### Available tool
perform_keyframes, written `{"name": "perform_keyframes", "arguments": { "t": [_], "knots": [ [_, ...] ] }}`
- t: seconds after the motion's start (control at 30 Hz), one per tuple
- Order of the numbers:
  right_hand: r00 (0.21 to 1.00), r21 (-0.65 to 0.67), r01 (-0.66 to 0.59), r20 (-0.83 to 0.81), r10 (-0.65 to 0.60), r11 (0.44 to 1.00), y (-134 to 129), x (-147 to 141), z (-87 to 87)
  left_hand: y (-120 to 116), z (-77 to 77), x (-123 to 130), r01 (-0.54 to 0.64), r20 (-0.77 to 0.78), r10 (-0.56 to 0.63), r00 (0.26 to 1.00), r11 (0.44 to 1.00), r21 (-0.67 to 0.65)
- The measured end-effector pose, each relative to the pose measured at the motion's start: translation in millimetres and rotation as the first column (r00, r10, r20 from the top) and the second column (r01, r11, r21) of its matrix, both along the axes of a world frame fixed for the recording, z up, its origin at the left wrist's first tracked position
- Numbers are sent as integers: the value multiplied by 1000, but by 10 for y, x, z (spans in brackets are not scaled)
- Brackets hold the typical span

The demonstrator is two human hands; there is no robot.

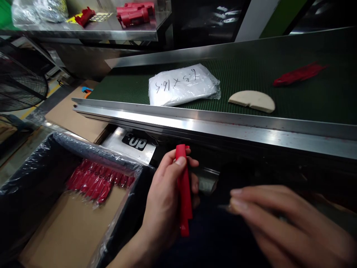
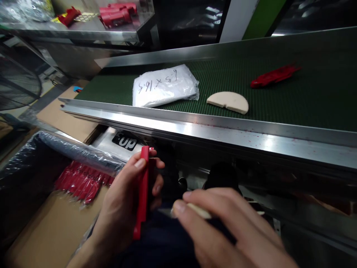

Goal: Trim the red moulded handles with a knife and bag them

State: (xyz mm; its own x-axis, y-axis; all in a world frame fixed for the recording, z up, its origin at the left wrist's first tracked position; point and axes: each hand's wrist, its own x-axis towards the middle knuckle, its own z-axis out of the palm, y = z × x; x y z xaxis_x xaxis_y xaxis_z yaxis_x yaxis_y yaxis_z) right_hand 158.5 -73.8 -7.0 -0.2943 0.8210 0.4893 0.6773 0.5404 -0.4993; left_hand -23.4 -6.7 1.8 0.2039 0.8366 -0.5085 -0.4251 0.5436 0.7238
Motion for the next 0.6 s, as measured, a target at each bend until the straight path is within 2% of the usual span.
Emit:
{"name": "perform_keyframes", "arguments": {
  "t": [0.1,0.23,0.43,0.6],
  "knots": [
    [996,9,83,-46,-82,997,114,54,19,-76,3,-23,107,-77,-108,991,994,-21],
    [997,7,73,12,-73,997,250,-8,94,-204,61,-39,198,-151,-206,967,978,-65],
    [996,23,63,58,-64,998,253,-76,127,-295,117,-41,172,-186,-186,965,981,-91],
    [996,30,47,70,-49,998,237,-78,91,-304,116,-30,120,-241,-110,964,992,28]
  ]
}}
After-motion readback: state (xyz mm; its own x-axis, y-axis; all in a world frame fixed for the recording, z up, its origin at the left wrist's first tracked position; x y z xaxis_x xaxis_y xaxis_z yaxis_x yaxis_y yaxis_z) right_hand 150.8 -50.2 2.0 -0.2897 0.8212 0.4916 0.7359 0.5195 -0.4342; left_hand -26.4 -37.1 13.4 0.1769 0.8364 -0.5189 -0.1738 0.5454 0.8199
